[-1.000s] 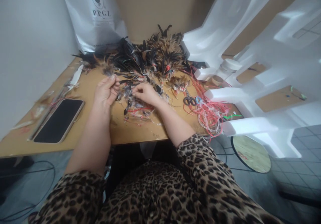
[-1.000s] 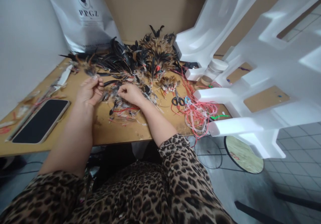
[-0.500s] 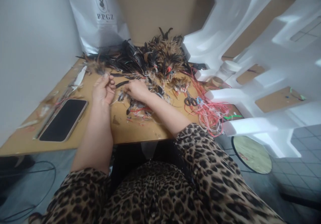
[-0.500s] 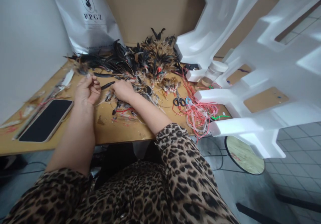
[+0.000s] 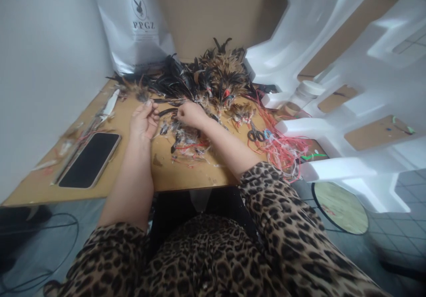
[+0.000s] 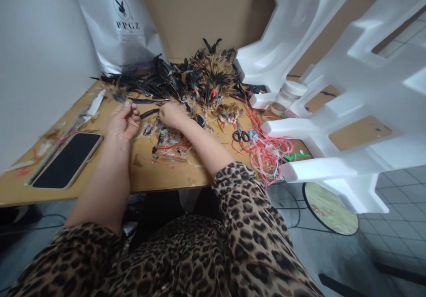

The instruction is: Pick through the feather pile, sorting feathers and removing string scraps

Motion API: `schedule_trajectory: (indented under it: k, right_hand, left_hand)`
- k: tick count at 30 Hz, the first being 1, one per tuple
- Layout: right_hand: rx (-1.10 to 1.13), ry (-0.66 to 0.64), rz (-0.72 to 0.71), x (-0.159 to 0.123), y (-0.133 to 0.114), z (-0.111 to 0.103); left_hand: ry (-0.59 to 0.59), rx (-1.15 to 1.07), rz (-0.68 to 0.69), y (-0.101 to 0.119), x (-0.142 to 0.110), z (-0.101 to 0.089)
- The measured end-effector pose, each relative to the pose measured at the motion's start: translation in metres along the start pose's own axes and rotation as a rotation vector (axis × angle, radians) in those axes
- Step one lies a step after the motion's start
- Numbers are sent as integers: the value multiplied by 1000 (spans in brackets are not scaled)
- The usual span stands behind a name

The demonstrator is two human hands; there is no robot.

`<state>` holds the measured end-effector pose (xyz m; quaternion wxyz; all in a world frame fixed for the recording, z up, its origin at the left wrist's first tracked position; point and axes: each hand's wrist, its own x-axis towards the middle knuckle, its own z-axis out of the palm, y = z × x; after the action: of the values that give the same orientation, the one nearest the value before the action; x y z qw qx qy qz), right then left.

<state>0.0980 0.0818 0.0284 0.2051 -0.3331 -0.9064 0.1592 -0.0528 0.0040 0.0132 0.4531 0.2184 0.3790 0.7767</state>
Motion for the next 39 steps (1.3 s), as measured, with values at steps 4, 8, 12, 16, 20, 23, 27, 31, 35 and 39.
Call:
schedule_trajectory:
  k: [4,8,12,16,20,23,27,31,35,39]
  right_hand:
    - [740,65,251,-17,16,-10]
    - [1173,164,462,-27,21,-3]
    - [1310,230,495,-30,20,5]
    - [1335,263,460,-29,15,9]
    - [1393,259,433,-29,13,11]
    - [1472,180,388,-33,15,9]
    - [1484,23,327,-39,14,7]
    - [1437,31,277,-41,11,9]
    - [1368,111,280,-39,12,11]
    - [1278,172,260,-38,16,11]
  left_hand:
    - [-88,55,-71,-9,-2,2]
    - [-227,131,-210,-19,-8,7]
    - [-261,208,-331,-26,-15,11]
    - [-284,238,-356,-28,-18,14]
    - [-285,212,-360,-28,-19,17]
    - [-270,126,-381,-26,-20,17]
    - [-309,30,-410,-25,-20,17]
    - [-370,21,-438,-26,-21,17]
    - [-333,84,-413,-27,-20,17]
    - [-275,184,-370,-28,-18,16]
